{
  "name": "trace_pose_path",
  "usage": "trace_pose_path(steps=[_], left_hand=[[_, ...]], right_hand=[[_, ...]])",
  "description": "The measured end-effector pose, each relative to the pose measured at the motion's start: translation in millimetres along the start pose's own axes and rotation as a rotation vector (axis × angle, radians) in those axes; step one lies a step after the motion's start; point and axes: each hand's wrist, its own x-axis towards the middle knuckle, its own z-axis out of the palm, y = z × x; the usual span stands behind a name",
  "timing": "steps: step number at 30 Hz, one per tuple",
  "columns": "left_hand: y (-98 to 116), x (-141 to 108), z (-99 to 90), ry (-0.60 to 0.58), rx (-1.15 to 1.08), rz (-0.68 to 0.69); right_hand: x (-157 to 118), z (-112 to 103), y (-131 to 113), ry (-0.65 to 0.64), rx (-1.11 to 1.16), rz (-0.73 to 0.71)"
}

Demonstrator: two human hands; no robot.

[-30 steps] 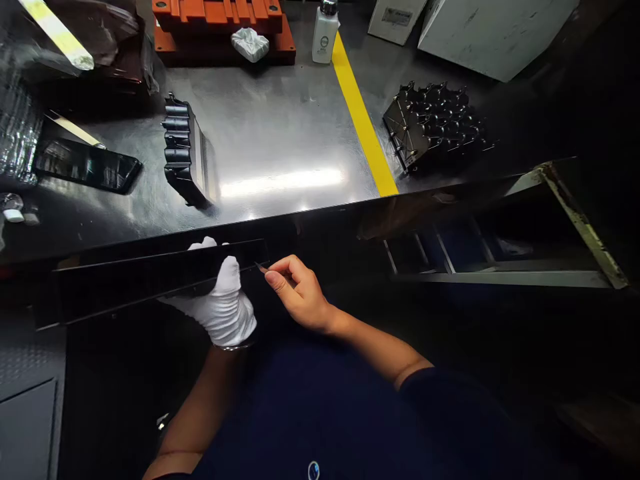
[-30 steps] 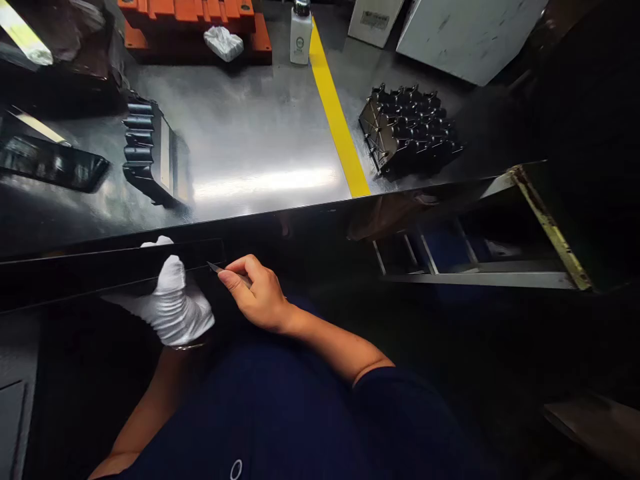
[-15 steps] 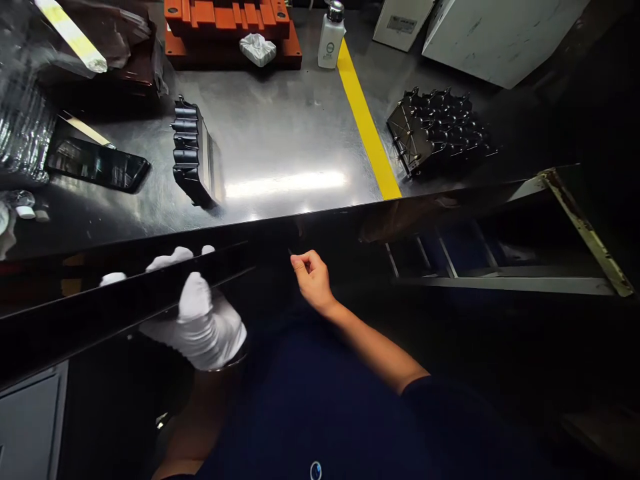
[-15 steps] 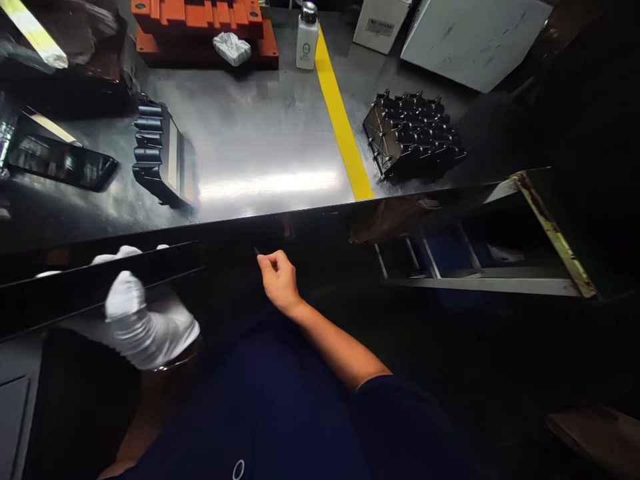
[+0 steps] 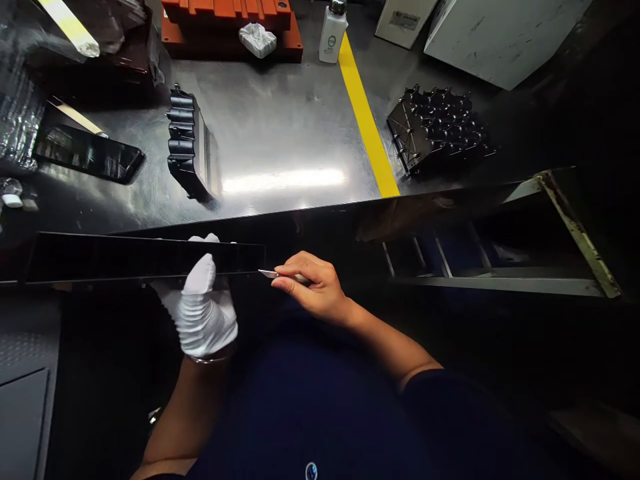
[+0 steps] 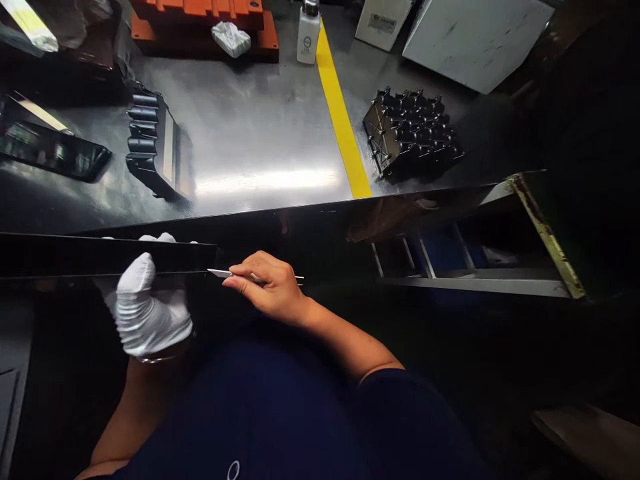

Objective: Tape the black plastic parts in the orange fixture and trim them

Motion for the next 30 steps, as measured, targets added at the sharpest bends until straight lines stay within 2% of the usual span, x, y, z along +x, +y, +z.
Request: trace_pose_path(steps=[3, 6, 10, 12, 15, 17, 18, 20, 22, 26, 30], left_hand=[[1.1, -3.0, 3.6, 0.043, -0.133, 0.019], [1.5, -3.6, 4.0, -0.003, -0.152, 0.024], [3.6, -3.9, -0.7, -0.041, -0.115, -0.035], [7.7, -4.6, -4.3, -0.067, -0.106, -0.110], [15.8, -4.0, -8.4, -0.203, -0.101, -0.359], [18.8, -1.3, -8.7, -0.280, -0.024, -0.519], [18.8, 0.5, -8.0, -0.289, 0.027, -0.555], [15.9, 4.2, -5.9, -0.276, 0.110, -0.559], [10.3, 7.0, -4.4, -0.263, 0.141, -0.515], [-0.1, 8.4, -6.0, -0.266, 0.158, -0.451], [-2.2, 6.3, -9.4, -0.354, 0.195, -0.434]], right_hand=[[-1.9, 2.9, -0.6, 0.013, 0.000, 0.010], [-1.6, 3.6, -0.5, 0.020, -0.001, 0.006], [4.5, -3.4, 7.9, 0.044, -0.039, 0.002], [8.9, -10.6, 14.1, 0.078, -0.075, 0.024], [12.5, -23.9, 16.7, 0.108, -0.115, 0.071], [10.8, -32.1, 10.7, 0.016, -0.087, 0.052], [8.7, -35.4, 5.8, -0.062, -0.057, 0.024], [3.5, -40.1, -5.0, -0.226, -0.002, -0.034], [-1.2, -42.4, -13.6, -0.331, 0.012, -0.062], [-4.1, -42.7, -16.5, -0.410, -0.023, -0.067], [2.2, -41.2, -7.2, -0.375, -0.022, -0.061]])
